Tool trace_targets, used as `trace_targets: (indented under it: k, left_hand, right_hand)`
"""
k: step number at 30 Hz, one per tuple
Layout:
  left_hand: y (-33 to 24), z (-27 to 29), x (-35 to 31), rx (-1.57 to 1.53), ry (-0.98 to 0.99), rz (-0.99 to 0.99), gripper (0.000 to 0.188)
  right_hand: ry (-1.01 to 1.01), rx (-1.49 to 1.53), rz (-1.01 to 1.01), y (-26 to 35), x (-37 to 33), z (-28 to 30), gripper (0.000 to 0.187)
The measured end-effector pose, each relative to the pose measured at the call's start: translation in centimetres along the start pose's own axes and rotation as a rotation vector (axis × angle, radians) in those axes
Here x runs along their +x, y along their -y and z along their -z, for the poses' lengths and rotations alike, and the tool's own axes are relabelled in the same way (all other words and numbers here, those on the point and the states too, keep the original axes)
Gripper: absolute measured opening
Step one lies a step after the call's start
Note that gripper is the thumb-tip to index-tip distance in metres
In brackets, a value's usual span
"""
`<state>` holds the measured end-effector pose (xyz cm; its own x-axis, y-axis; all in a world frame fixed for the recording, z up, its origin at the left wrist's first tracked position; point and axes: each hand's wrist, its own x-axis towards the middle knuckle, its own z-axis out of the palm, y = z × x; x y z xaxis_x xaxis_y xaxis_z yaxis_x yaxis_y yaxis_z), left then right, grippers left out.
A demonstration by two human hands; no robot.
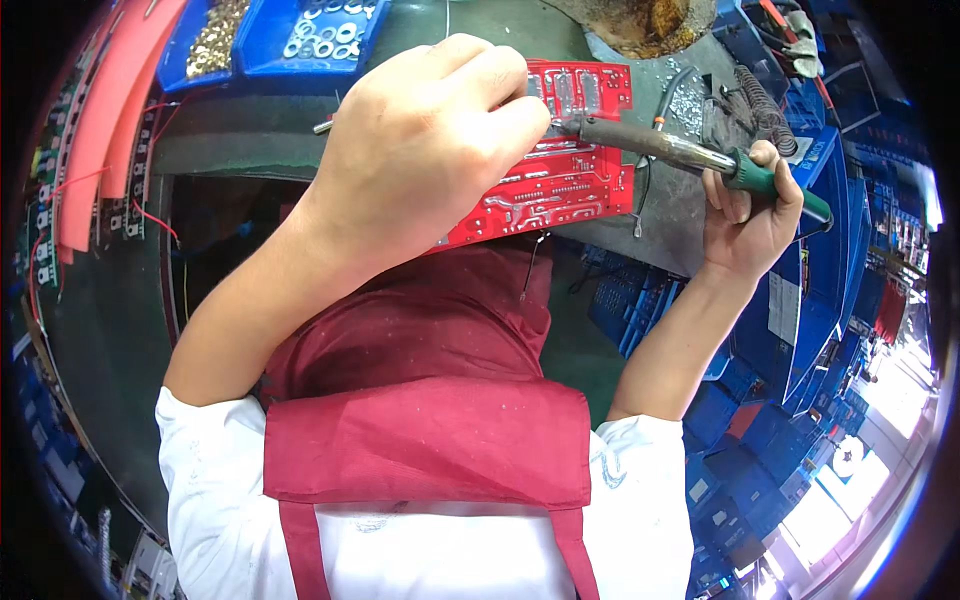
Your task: Assembling electronic components onto a PCB, including attaching fans and soldering.
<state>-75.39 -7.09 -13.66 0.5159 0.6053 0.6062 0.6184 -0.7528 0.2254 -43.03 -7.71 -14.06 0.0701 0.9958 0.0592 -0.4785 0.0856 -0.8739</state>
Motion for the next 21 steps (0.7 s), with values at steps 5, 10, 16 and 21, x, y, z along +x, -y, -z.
trace_targets:
  k: [5,10,16,21]
  left_hand:
    - [0.0,-0.3,0.0,0.012,0.015,-0.006,0.017]
    - [0.0,-0.4,0.2,0.019,0.036,0.002,0.018]
    - [0.0,-0.5,0.3,0.033,0.047,0.004,0.018]
    - [0.0,-0.6,0.3,0.02,0.055,0.007,0.018]
  right_hand:
    - [-0.012,0.0,0.039,-0.6,-0.7,0.7,0.033]
    - [-0.032,0.01,0.069,-1.0,-1.6,0.3,0.031]
    - [-0.062,0.002,0.102,-1.5,-2.6,0.2,0.031]
    - [-0.092,-0.011,0.126,-2.0,-3.5,0.2,0.032]
